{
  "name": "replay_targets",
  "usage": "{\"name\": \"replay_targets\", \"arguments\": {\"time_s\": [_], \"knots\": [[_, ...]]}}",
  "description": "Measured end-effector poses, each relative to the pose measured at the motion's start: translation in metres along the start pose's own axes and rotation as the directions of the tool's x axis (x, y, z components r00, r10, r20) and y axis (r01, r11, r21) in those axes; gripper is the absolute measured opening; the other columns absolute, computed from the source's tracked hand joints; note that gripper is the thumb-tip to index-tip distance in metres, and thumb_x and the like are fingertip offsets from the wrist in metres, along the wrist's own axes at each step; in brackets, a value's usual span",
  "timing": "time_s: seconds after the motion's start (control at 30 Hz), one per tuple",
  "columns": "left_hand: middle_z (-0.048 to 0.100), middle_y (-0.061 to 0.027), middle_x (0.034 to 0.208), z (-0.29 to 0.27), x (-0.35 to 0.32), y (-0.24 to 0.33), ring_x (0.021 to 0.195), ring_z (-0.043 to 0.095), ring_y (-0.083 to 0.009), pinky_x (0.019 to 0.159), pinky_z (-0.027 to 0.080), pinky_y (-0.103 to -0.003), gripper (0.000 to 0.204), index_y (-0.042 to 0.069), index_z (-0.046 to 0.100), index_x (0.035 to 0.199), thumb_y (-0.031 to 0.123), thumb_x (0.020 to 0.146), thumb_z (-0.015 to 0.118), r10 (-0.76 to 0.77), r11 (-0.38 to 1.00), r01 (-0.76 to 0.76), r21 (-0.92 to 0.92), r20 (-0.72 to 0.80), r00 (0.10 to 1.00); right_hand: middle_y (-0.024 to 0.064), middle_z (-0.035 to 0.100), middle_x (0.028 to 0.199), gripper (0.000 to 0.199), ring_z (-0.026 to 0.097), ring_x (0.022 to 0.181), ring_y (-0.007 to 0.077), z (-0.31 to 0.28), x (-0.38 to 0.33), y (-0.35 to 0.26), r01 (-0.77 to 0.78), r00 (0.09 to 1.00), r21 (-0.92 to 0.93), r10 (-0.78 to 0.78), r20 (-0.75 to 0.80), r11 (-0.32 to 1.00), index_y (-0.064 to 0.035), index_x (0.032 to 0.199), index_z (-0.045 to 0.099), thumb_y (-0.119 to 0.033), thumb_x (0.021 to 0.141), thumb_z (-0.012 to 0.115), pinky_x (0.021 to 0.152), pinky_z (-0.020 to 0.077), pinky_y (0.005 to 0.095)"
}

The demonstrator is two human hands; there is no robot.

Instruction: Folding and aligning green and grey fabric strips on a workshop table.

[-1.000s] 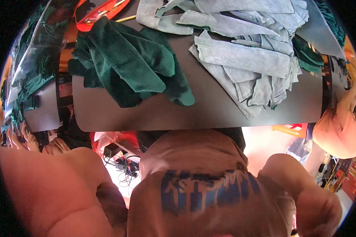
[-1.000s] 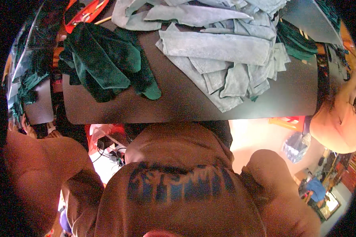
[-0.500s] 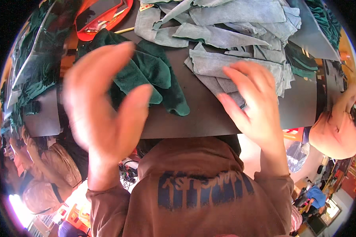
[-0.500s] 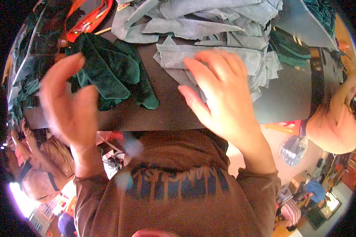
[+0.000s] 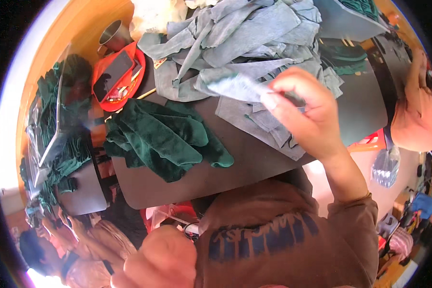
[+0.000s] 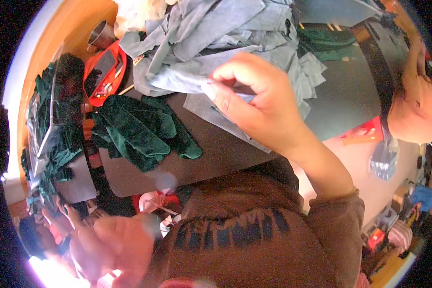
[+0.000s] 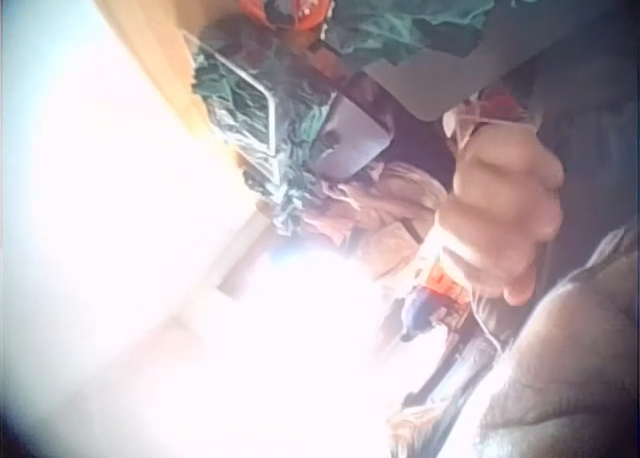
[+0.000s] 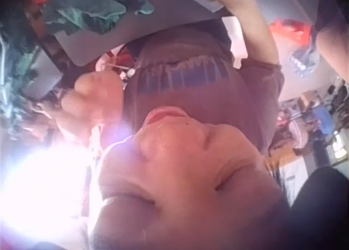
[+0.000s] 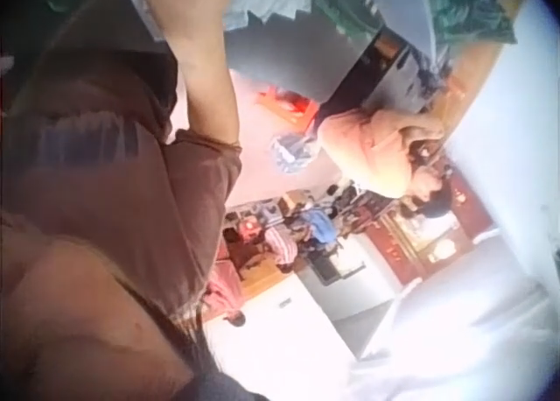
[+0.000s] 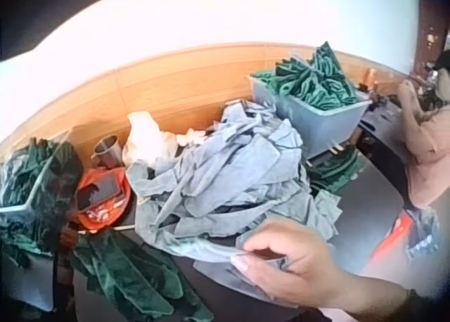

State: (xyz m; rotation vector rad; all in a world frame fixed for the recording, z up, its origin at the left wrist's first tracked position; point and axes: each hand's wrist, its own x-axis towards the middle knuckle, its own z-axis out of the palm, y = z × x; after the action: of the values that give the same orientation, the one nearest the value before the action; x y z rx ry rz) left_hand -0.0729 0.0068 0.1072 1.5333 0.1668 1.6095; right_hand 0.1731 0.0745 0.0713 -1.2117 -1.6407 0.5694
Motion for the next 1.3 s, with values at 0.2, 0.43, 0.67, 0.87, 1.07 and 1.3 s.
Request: {"name": "replay_targets", "arguments": {"time_s": [0.2,0.43,0.67,0.87,1.07,1.3], "knots": [[0.051,0.0019,0.09,0.001,0.003,0.0,0.089,0.048,-0.0117,0.081,0.033,-0.034,0.032,0.011,0.045,0.086,0.04,0.075,0.057,0.282,0.921,-0.305,0.243,0.125,0.951,0.0011,0.058,0.084,0.01,0.054,0.077,0.0066,0.007,-0.013,-0.028,-0.15,0.965,0.717,0.259,-0.044,0.68,-0.0016,0.092,0.057,-0.008,0.085,0.057,0.071,0.0426,0.0204],[0.046,0.0059,0.075,0.007,0.009,0.009,0.075,0.045,-0.0088,0.066,0.031,-0.027,0.016,0.015,0.04,0.07,0.023,0.073,0.054,0.379,0.096,-0.536,0.839,0.467,0.799,0.0008,0.06,0.079,0.008,0.055,0.071,0.0066,0.022,-0.018,-0.035,-0.368,0.881,0.886,0.411,0.235,0.282,-0.0041,0.088,0.058,-0.011,0.084,0.057,0.063,0.0448,0.0217],[0.042,0.0099,0.059,0.011,0.022,0.016,0.062,0.043,-0.006,0.051,0.029,-0.02,0.025,0.018,0.036,0.055,0.007,0.07,0.052,0.098,-0.844,-0.306,0.441,0.687,0.72,0.0,0.058,0.076,0.008,0.054,0.068,0.0069,0.029,-0.015,-0.036,-0.437,0.842,0.885,0.419,0.34,0.16,-0.0051,0.083,0.057,-0.013,0.083,0.058,0.063,0.0448,0.0217],[0.044,0.0055,0.06,0.002,0.014,0.001,0.059,0.044,-0.0096,0.048,0.032,-0.021,0.023,0.016,0.038,0.057,0.005,0.071,0.053,0.182,-0.608,-0.383,0.695,0.592,0.785,0.0002,0.058,0.077,0.007,0.054,0.068,0.0074,0.032,-0.012,-0.036,-0.442,0.829,0.893,0.418,0.372,0.083,-0.0053,0.083,0.057,-0.013,0.083,0.058,0.064,0.0457,0.0224],[0.052,-0.0056,0.069,-0.011,0.01,-0.024,0.059,0.048,-0.0185,0.051,0.038,-0.029,0.009,0.008,0.047,0.071,0.009,0.073,0.055,0.233,0.601,-0.309,0.737,0.208,0.95,0.0019,0.06,0.079,0.009,0.058,0.072,0.0091,0.034,-0.008,-0.034,-0.466,0.817,0.883,0.409,0.406,0.055,-0.0046,0.086,0.058,-0.013,0.083,0.058,0.066,0.0481,0.024],[0.053,-0.0131,0.093,-0.026,0.041,-0.067,0.083,0.05,-0.0221,0.077,0.04,-0.036,0.03,-0.005,0.051,0.099,0.02,0.083,0.049,-0.335,0.888,0.337,0.314,-0.063,0.94,0.0039,0.063,0.083,0.013,0.06,0.074,0.01,0.036,0.024,-0.036,-0.437,0.857,0.895,0.341,0.387,0.083,-0.004,0.09,0.059,-0.014,0.083,0.061,0.068,0.0488,0.0233]]}}
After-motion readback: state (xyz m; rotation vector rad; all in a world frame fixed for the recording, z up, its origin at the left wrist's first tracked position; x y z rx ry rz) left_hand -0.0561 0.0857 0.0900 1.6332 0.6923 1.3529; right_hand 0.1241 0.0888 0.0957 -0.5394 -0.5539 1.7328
